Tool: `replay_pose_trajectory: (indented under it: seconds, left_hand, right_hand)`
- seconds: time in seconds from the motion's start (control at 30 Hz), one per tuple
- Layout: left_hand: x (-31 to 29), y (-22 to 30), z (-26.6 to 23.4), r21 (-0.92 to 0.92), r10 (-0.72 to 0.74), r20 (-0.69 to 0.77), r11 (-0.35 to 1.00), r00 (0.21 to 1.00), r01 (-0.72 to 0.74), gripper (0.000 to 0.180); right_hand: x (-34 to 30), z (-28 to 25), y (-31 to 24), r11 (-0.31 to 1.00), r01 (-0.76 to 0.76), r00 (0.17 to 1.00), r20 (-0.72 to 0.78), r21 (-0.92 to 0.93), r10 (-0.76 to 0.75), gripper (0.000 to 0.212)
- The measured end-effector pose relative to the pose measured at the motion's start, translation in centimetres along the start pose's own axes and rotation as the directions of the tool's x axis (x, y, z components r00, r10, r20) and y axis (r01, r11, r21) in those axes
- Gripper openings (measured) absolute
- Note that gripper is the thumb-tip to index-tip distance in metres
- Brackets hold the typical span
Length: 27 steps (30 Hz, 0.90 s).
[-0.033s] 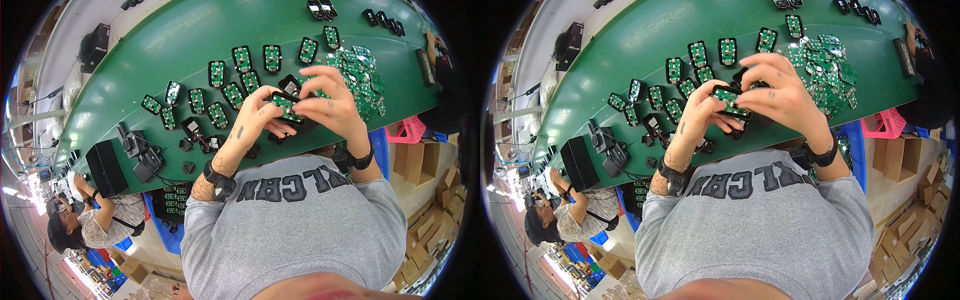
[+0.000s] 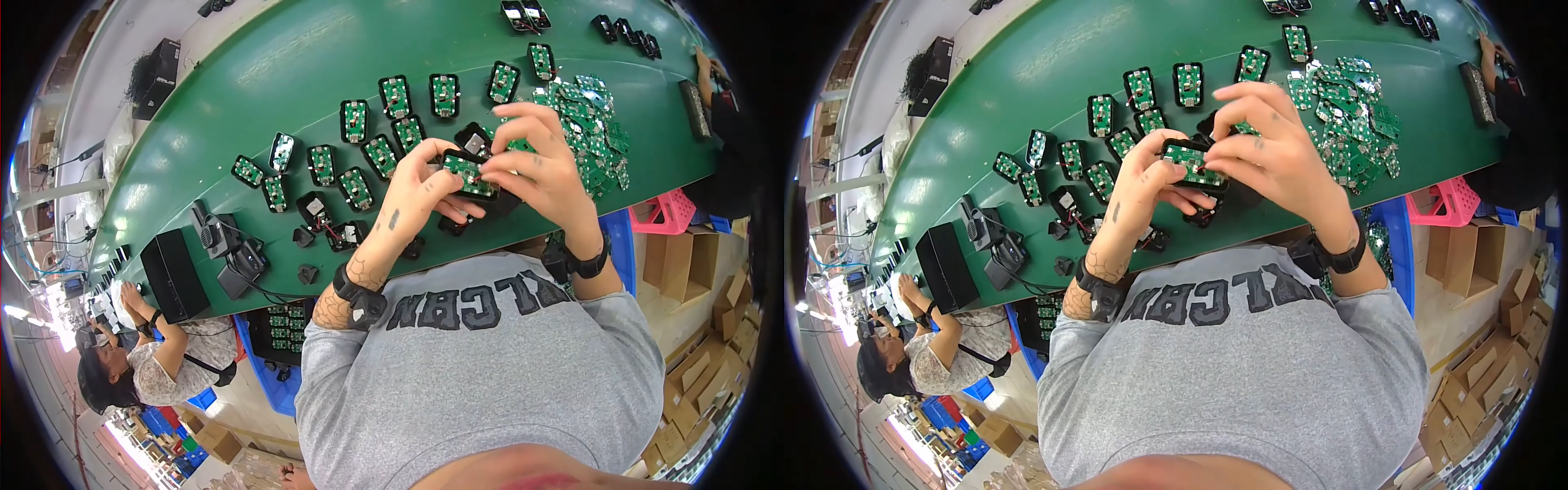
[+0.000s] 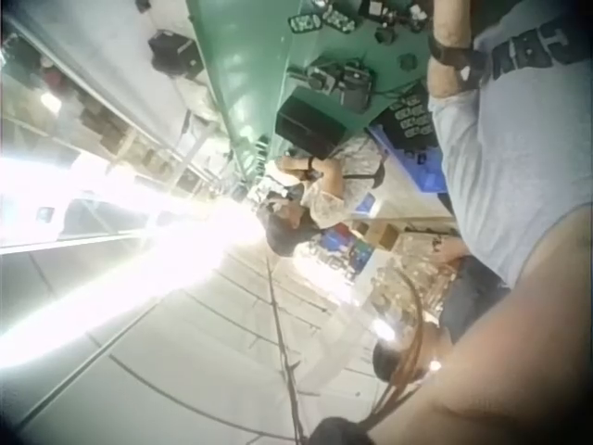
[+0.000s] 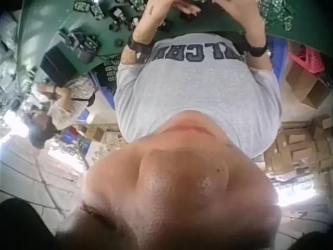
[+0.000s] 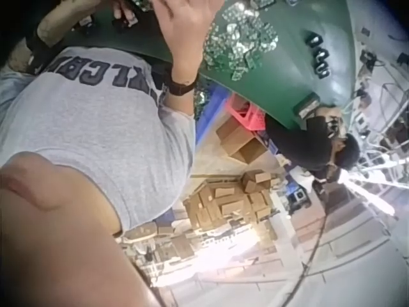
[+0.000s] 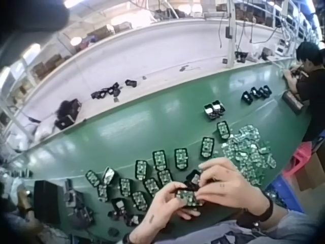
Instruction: The person picks up a circuit board and a plastic housing, fits the board into the housing by hand, and sets the assembled unit on the table. This process is repeated multiple times with various circuit boards and housings throughout the video.
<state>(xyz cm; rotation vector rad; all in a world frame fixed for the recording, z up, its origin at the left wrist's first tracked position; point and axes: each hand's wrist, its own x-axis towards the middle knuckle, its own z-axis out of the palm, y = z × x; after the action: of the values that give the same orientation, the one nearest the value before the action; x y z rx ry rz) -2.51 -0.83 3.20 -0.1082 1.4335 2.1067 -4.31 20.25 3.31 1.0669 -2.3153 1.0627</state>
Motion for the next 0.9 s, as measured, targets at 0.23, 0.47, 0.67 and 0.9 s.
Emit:
replay_pose_trajectory:
  seconds: [0.23,0.47,0.67,0.9]
  left_hand:
    - [1.3,-2.3,0.9,0.411,0.539,-0.114,0.790,0.834,-0.455,0.039]
    - [2.1,-2.9,1.3,0.554,0.672,-0.190,0.676,0.716,-0.487,0.039]
    - [2.8,-1.3,1.6,0.583,0.661,-0.190,0.671,0.726,-0.458,0.036]
    - [6.0,1.8,-1.4,0.289,0.127,-0.072,0.952,0.989,-0.101,0.044]
  right_hand:
    - [-0.3,1.7,-2.9,0.917,-0.397,0.893,-0.238,-0.020,0.382,0.013]
    - [-1.2,6.1,-0.3,0.755,-0.424,0.715,-0.328,0.500,0.618,0.012]
    - [-1.5,5.5,-0.9,0.828,-0.344,0.821,-0.285,0.443,0.494,0.020]
    - [-1.3,3.2,-1.2,0.891,-0.338,0.941,-0.099,-0.303,0.323,0.052]
